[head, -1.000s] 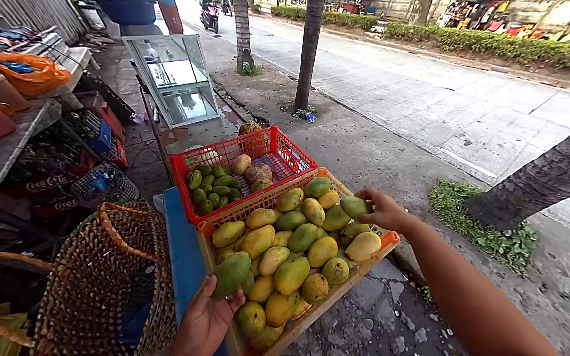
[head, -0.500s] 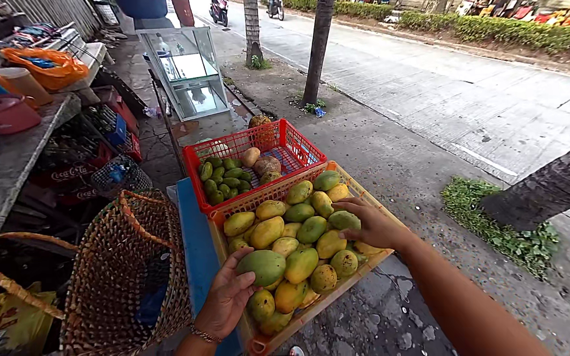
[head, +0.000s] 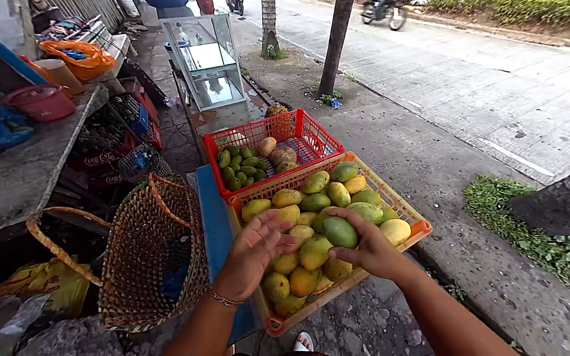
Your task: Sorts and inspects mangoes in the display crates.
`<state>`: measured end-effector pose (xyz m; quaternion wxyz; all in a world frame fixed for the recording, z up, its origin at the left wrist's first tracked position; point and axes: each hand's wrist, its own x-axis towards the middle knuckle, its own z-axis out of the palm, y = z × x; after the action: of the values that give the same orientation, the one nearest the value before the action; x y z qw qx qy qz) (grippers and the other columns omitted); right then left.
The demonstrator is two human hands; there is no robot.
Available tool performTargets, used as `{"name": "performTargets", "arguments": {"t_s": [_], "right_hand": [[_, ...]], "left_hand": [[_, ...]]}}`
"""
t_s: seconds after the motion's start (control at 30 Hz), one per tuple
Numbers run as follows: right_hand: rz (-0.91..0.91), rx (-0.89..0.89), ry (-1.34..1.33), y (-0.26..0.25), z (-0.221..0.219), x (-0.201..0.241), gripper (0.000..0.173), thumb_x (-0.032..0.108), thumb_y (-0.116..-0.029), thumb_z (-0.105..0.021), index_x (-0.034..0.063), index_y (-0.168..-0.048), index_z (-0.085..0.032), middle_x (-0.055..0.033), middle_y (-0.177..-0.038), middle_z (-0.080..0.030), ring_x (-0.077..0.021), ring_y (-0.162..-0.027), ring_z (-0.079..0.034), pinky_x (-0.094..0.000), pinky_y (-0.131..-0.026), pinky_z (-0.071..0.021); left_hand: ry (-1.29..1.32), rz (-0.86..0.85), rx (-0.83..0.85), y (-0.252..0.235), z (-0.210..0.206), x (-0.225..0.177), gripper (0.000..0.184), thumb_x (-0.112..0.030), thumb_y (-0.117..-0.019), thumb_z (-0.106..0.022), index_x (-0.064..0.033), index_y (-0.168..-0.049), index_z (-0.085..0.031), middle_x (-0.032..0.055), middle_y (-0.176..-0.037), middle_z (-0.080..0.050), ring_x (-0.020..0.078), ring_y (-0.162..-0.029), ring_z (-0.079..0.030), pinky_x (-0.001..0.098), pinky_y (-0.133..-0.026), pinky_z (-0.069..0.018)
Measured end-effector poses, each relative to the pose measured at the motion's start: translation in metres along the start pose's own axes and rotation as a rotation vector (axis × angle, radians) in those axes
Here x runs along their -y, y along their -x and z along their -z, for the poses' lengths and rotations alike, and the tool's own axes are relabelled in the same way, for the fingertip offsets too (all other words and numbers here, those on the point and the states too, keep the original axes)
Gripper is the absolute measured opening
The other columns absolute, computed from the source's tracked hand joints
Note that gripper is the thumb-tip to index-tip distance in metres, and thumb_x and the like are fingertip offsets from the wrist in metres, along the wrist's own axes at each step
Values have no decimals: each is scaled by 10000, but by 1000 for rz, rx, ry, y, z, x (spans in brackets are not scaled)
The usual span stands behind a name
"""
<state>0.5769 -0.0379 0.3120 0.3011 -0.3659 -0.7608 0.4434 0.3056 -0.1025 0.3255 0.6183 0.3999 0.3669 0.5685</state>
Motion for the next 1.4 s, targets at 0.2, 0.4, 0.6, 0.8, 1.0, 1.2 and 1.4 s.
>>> {"name": "performTargets", "arguments": {"t_s": [0.2, 0.4, 0.6, 0.8, 1.0, 1.2, 1.4], "right_hand": [[51, 336, 182, 17, -40, -5, 698, 292, -818, -864, 164, -1437, -566, -120, -1320, -622, -316, -1254, -550, -495, -1082, -456], [101, 376, 370, 22, -65, -20, 654, 395, -833, -831, 260, -1427, -594, -115, -1319, -596, -355, -1223, -534, -565, -998, -456], [70, 362, 401, 21, -65, -20, 597, 325, -869, -785, 200, -1419, -590, -78, -1315, -627, -357, -1259, -521, -569, -1011, -452], [111, 256, 330, 27, -66, -22, 565, 294, -846, -811, 167, -1365, -626, -77, -1282, -654, -312, -1234, -556, -491, -1046, -461], [37, -286, -409, 32, -29, -18, 643, 337, -877, -786, 35, -1392, -546, -141, -1274, -663, -255, -1111, -683, -449, -925, -603], [6, -505, -987, 56, 5, -17, 862, 391, -769, -893, 131, -1471, -465, -168, -1238, -665, -288, -1064, -705, -492, -905, -612], [-63, -571, -904, 90, -11, -22, 856, 281, -721, -932, 21, -1396, -474, -184, -1194, -674, -295, -1033, -713, -487, -886, -620]], "left_hand": [[-93, 49, -268, 43, 68, 16, 364, -131, -1003, -473, -33, -1351, -514, 165, -1129, -698, 277, -905, -726, 422, -790, -626], [-124, 194, -354, 118, 101, 23, 338, -82, -1011, -435, -41, -1341, -496, 120, -1137, -712, 250, -915, -736, 409, -796, -629], [-94, 163, -354, 135, 93, 25, 313, -52, -1029, -424, -49, -1330, -509, 111, -1154, -714, 251, -938, -735, 413, -818, -626], [-143, 175, -217, 124, 80, 23, 322, -48, -1011, -473, -28, -1331, -501, 115, -1184, -703, 250, -970, -728, 411, -845, -619], [-284, 64, -40, 100, 70, 26, 324, -200, -968, -670, -36, -1245, -637, 115, -1169, -714, 229, -943, -726, 386, -848, -619], [-886, 90, 276, 34, 19, 22, 381, -232, -902, -713, -45, -1233, -678, 90, -1168, -701, 163, -1041, -688, 328, -916, -574], [-1688, 479, 498, -13, -36, 37, 578, -411, -867, -758, -73, -1293, -560, 152, -1252, -644, 372, -1281, -525, 574, -1115, -333]]}}
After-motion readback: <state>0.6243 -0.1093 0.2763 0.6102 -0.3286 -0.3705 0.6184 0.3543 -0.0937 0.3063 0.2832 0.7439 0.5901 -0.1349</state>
